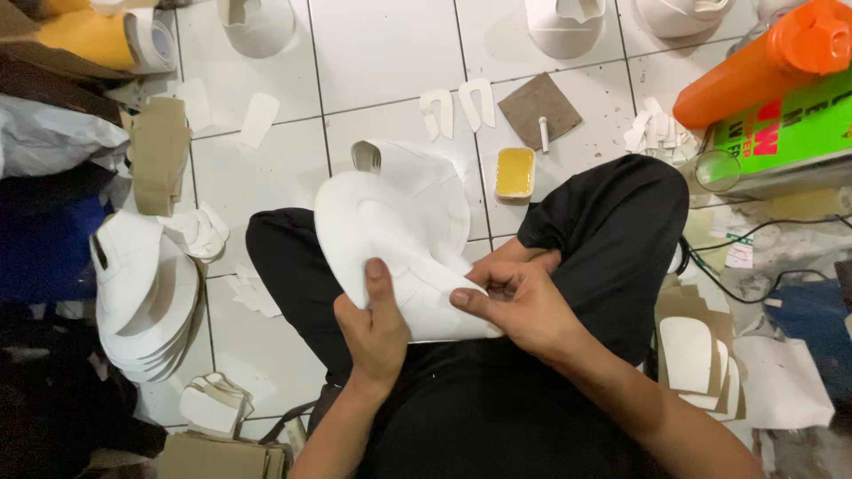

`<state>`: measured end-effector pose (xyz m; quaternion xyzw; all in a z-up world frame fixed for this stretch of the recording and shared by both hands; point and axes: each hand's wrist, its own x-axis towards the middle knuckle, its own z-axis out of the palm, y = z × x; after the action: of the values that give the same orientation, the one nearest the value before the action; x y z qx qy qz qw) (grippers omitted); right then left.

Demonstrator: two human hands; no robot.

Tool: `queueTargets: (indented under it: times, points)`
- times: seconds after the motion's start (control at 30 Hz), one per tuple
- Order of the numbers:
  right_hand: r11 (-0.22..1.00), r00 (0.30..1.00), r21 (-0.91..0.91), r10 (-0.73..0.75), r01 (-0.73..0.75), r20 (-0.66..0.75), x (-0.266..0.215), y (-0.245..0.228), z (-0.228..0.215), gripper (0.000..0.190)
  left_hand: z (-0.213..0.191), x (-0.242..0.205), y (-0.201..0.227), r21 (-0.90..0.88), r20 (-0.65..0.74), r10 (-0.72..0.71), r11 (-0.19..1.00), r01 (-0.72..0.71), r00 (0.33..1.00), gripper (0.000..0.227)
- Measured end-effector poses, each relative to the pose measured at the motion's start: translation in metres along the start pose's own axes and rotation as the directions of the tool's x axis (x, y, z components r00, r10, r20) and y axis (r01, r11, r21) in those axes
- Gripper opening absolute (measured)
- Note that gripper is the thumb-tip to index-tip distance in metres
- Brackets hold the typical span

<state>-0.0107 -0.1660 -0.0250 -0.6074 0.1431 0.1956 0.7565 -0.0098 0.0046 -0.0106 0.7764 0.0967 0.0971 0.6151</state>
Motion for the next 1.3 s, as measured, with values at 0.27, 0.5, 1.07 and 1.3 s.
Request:
queueTargets:
  times: [0.27,0.5,1.07,1.3]
  points:
    - [0.990,0.995,0.117,0.089,-0.084,-0.034,0.005,0.020,-0.014,0.020,0.006,0.008,0.027,-0.049,-0.128,0.017,0.999,-0.024,0.992,0.047]
    - [0.996,0.957,-0.058,-0.054,0.074,0.285,0.005,-0.025,-0.050,0.018,-0.012,0.003,0.005,-0.750,0.414,-0.649,0.154,0.644,0.638,0.064]
    - [0.835,0.970,0.531,-0.225,0.145,0.089,0.008,0.007,-0.039,0.085,-0.005,0.014,-0.003,-0.486,0.846,-0.056,0.330,0.809,0.531,0.056]
    - [0.838,0.979,0.532,0.189,-0.119,-0.078,0.010,0.030,-0.038,0.052,-0.004,0.021,-0.010,-0.413,0.591,-0.268,0.710,0.571,0.761,0.055]
